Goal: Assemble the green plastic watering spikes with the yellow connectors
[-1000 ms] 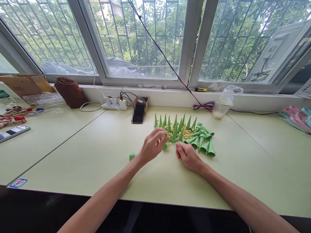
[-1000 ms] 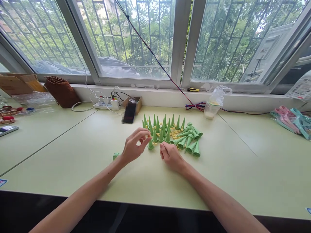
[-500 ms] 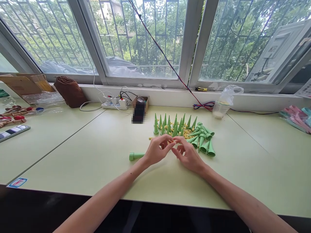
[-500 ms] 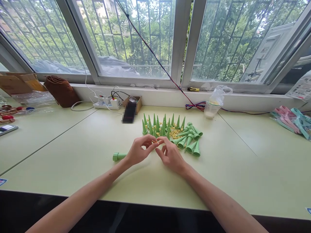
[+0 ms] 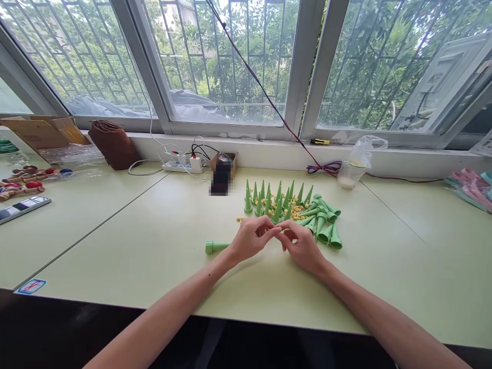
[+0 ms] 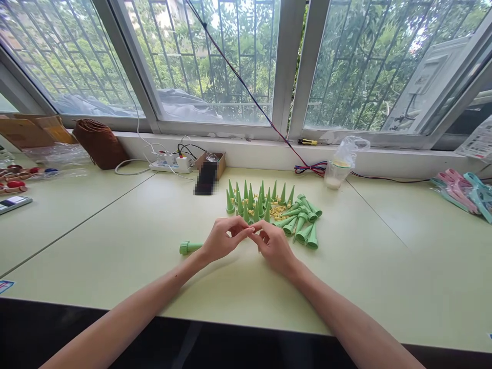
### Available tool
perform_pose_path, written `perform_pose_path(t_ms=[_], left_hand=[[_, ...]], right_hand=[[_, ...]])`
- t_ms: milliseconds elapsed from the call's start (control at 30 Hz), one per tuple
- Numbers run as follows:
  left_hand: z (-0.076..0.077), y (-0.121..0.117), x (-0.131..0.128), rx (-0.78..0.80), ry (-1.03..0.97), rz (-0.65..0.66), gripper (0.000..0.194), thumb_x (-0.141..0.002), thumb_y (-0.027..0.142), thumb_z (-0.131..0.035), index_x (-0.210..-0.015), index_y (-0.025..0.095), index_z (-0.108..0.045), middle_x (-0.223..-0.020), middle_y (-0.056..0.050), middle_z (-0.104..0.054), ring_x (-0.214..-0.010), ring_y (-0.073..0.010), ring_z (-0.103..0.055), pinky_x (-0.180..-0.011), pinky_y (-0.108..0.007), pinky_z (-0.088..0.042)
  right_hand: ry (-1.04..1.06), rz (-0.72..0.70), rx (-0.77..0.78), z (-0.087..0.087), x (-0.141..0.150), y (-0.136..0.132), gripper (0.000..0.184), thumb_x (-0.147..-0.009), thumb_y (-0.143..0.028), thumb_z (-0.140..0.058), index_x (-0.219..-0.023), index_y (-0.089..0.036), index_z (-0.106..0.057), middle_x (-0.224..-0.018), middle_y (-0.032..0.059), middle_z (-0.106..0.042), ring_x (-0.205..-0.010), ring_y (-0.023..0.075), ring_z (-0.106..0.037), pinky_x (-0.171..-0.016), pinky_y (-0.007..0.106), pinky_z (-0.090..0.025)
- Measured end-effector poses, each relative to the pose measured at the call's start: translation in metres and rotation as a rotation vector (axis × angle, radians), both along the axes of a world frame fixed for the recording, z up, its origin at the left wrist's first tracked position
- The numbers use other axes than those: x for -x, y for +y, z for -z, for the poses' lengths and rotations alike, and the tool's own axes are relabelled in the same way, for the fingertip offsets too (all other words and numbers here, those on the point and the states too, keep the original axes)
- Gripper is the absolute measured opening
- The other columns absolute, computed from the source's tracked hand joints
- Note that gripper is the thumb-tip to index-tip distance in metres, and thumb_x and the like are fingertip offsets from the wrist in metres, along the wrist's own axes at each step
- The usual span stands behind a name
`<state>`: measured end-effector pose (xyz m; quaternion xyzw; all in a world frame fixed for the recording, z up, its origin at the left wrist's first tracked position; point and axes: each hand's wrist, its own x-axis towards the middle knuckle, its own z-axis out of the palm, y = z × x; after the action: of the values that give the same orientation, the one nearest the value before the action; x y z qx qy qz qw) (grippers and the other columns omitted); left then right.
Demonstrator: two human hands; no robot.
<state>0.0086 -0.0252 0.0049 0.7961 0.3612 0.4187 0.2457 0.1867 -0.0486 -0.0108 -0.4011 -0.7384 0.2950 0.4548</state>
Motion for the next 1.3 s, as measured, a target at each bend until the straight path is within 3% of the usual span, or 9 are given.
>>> perform_pose_path(t_ms=[67, 333, 467, 533, 733, 900, 1300], left_hand=[[-0.001, 0.001, 0.001, -0.048, 0.015, -0.036, 0.029, -0.092, 0.036, -0.057, -0.071, 0.016, -0.061, -0.056, 0.004, -0.054, -0.048, -0.0072, -0.038, -0.048, -0.02, -0.034], [-0.011, 0.01, 0.015, -0.19, -0.128, -0.397, 0.036, -0.092, 0.033, -0.056, -0.061, 0.018, -0.044, -0.049, 0.007, -0.035, -0.046, -0.007, -0.03, -0.047, -0.021, -0.031], [-0.014, 0.013, 0.018, -0.104, -0.159, -0.367, 0.012, -0.093, 0.029, -0.051, -0.088, 0.019, -0.057, -0.069, 0.002, -0.055, -0.055, -0.0091, -0.049, -0.048, -0.019, -0.038], [-0.015, 0.013, 0.017, -0.075, -0.165, -0.353, 0.014, -0.093, 0.032, -0.051, -0.099, 0.02, -0.057, -0.083, -0.001, -0.061, -0.059, -0.0096, -0.054, -0.047, -0.019, -0.04], [-0.014, 0.011, 0.015, -0.06, 0.053, -0.243, 0.02, -0.087, 0.039, -0.061, -0.091, 0.019, -0.059, -0.089, -0.002, -0.063, -0.053, -0.0084, -0.049, -0.054, -0.024, -0.044], [-0.007, 0.011, 0.016, -0.027, 0.303, -0.168, 0.023, -0.08, 0.032, -0.065, -0.099, 0.02, -0.06, -0.076, 0.001, -0.06, -0.057, -0.0133, -0.051, -0.066, -0.03, -0.047], [0.002, 0.016, 0.015, 0.143, 0.193, -0.076, 0.014, -0.084, 0.021, -0.051, -0.096, 0.02, -0.058, -0.093, -0.004, -0.068, -0.065, -0.0149, -0.059, -0.06, -0.027, -0.047]], right_hand=[[0.005, 0.004, 0.006, 0.001, 0.0, 0.001, 0.018, -0.094, -0.037, -0.056, -0.091, -0.02, -0.061, -0.053, -0.0052, -0.052, -0.047, 0.0119, -0.051, -0.049, 0.024, -0.039], [0.021, 0.096, 0.034, 0.002, -0.001, 0.003, 0.031, -0.097, -0.04, -0.049, -0.079, -0.018, -0.061, -0.068, 0.0018, -0.062, -0.047, 0.0105, -0.05, -0.047, 0.024, -0.04], [0.033, 0.126, 0.026, 0.002, -0.001, 0.003, 0.028, -0.095, -0.039, -0.052, -0.083, -0.017, -0.065, -0.071, 0.0026, -0.063, -0.051, 0.0119, -0.052, -0.05, 0.025, -0.043], [0.049, 0.141, 0.016, 0.002, -0.001, 0.003, 0.026, -0.094, -0.039, -0.055, -0.086, -0.017, -0.066, -0.071, 0.003, -0.064, -0.052, 0.0129, -0.054, -0.051, 0.025, -0.045], [0.075, 0.182, 0.021, 0.003, -0.001, 0.005, 0.025, -0.09, -0.04, -0.06, -0.094, -0.017, -0.067, -0.073, 0.004, -0.066, -0.052, 0.0151, -0.058, -0.052, 0.028, -0.049], [0.112, 0.184, 0.039, 0.003, -0.002, 0.007, 0.025, -0.088, -0.042, -0.062, -0.098, -0.019, -0.062, -0.071, 0.0015, -0.064, -0.051, 0.0144, -0.058, -0.05, 0.027, -0.048], [-0.017, 0.215, 0.025, 0.0, -0.003, 0.007, 0.021, -0.091, -0.038, -0.056, -0.088, -0.019, -0.062, -0.078, 0.0042, -0.068, -0.055, 0.0149, -0.058, -0.052, 0.027, -0.047]])
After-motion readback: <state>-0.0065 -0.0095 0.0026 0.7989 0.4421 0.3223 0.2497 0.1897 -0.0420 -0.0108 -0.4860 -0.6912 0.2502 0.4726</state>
